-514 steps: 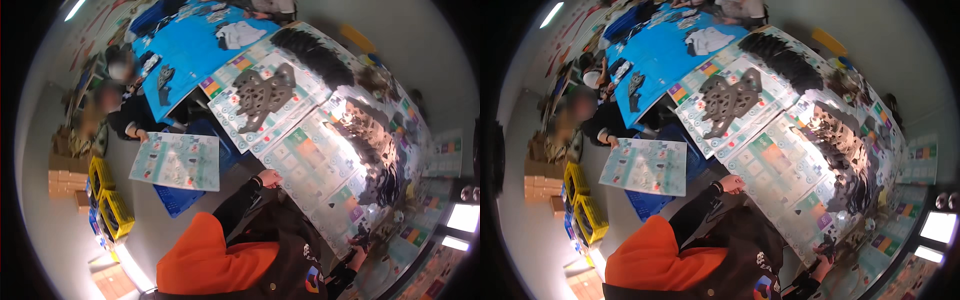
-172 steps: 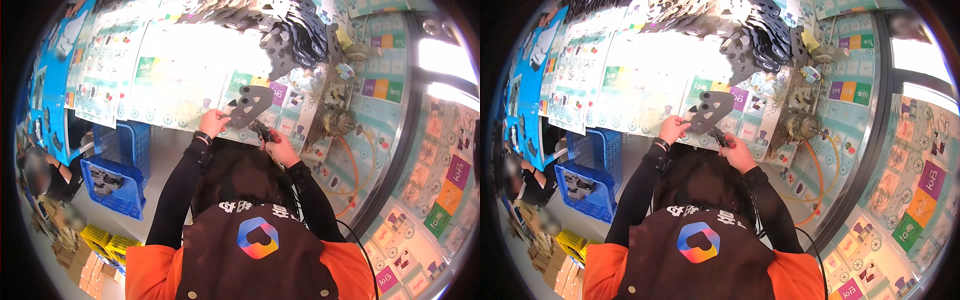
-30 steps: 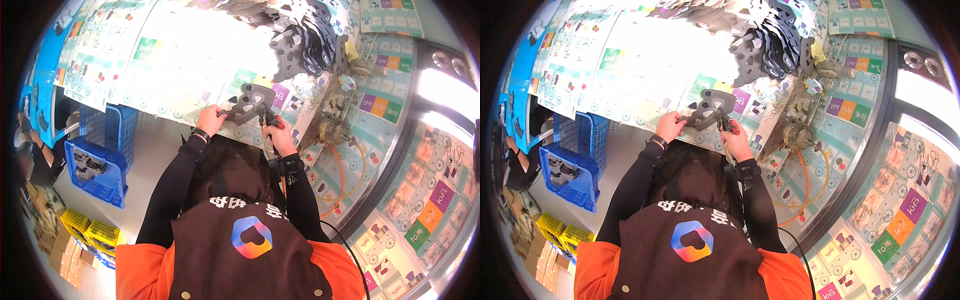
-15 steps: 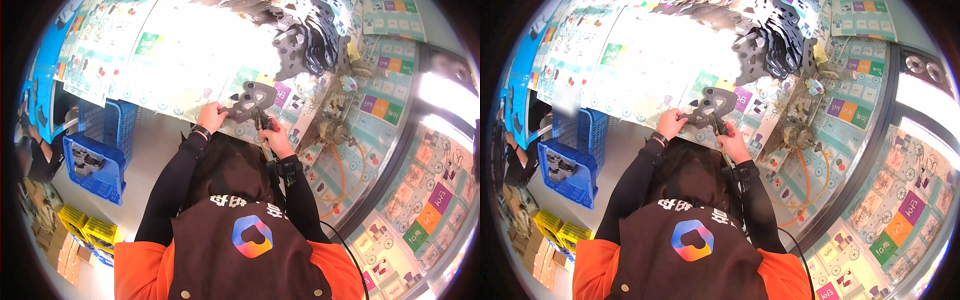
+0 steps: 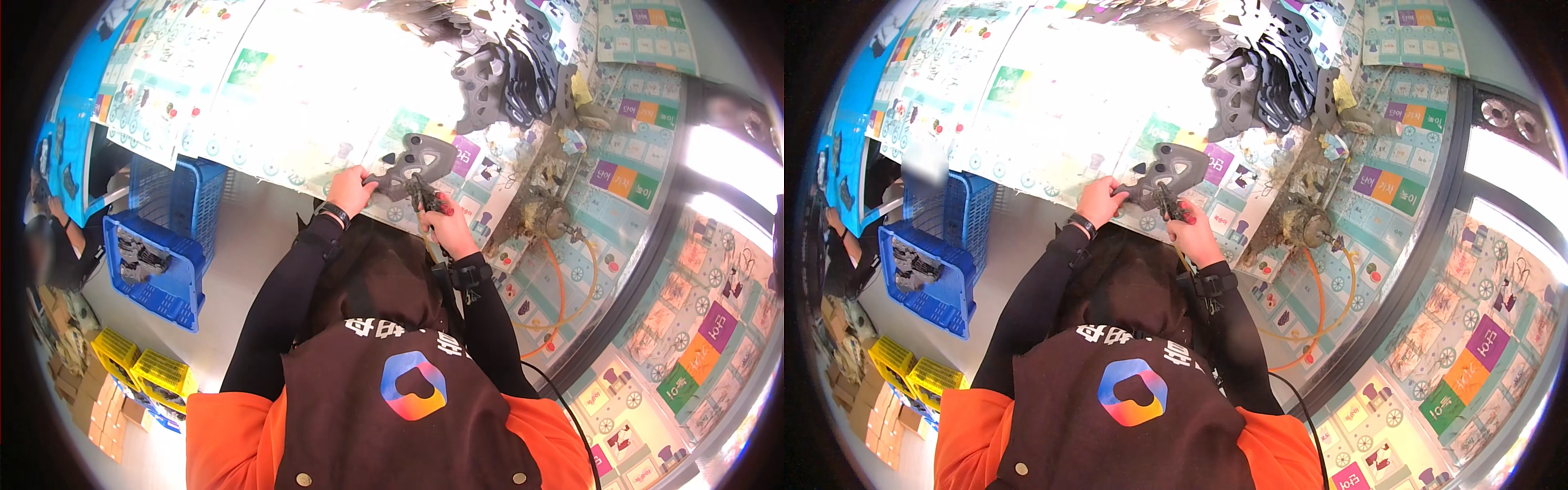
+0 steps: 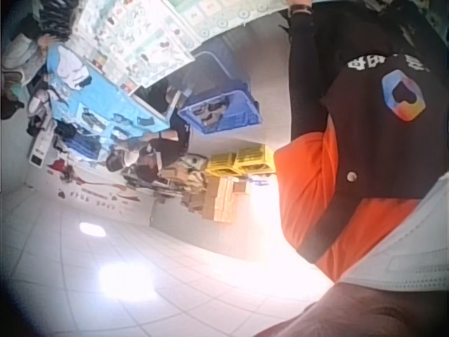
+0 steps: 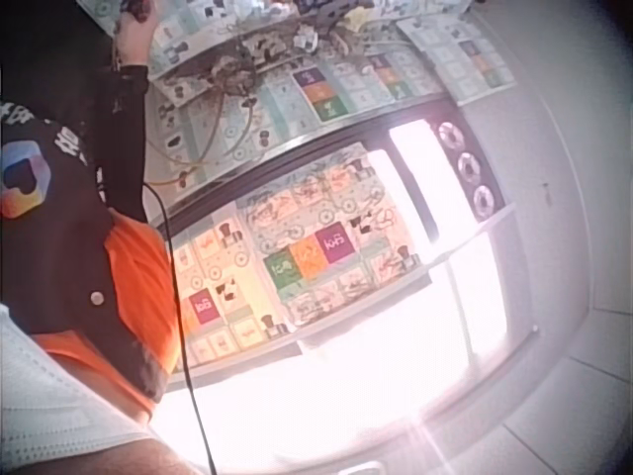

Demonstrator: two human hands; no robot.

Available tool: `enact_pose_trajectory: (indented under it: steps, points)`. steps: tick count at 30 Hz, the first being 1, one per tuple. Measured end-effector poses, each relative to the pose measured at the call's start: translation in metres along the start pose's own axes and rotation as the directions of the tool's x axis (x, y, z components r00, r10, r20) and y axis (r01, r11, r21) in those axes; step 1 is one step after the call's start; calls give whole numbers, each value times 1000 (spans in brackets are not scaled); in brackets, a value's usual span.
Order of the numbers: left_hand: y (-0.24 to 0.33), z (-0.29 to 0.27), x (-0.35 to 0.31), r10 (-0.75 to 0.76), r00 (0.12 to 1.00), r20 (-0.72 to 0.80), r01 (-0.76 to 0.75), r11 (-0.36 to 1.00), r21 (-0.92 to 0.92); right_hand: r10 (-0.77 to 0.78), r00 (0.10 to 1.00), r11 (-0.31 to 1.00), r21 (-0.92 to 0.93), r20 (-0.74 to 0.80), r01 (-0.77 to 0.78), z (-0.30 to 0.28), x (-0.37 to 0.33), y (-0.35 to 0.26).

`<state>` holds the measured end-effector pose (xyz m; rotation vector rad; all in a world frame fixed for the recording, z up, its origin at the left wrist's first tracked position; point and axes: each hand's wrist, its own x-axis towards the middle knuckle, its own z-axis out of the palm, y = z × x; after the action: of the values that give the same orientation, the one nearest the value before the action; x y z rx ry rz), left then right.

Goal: The worker is gluing or attaching small components to a grey shoe upper piece.

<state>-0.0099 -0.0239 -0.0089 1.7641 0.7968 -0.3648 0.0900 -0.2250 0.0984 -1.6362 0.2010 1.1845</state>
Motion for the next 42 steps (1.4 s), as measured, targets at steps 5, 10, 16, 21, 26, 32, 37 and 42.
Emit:
enact_pose_trajectory:
  steps: [5,10,16,21,26,32,37,42]
  points:
    - [-14,-10,1,31,997,-70,-32,999,-5,43,998,997,-66,50,-40,11,-3,-4]
    - [-2,-14,-13,438,890,-124,-432,899,73,-157,987,988,6,19,157,-4,-12,18]
    - [71,-171,-71,197,972,-128,-230,910,-346,-128,983,983,116,-131,144,-39,-55,-27]
    - [-19,-347,-32,72,870,-488,-256,911,-323,-201,963,969,107,-177,222,-49,-59,-40]
    - [-121,-432,14,305,504,-808,306,812,498,-273,954,940,174,-127,292,-50,-52,-35]
    - [43,-135,72,124,992,-24,-124,992,-3,-198,964,964,140,-178,224,-58,-66,-40]
    - [127,30,118,332,941,73,-340,926,167,-198,948,954,172,-248,244,-77,-83,-29]
    - [206,94,104,519,852,62,-398,567,721,-206,912,931,216,-355,295,-85,-107,-13]
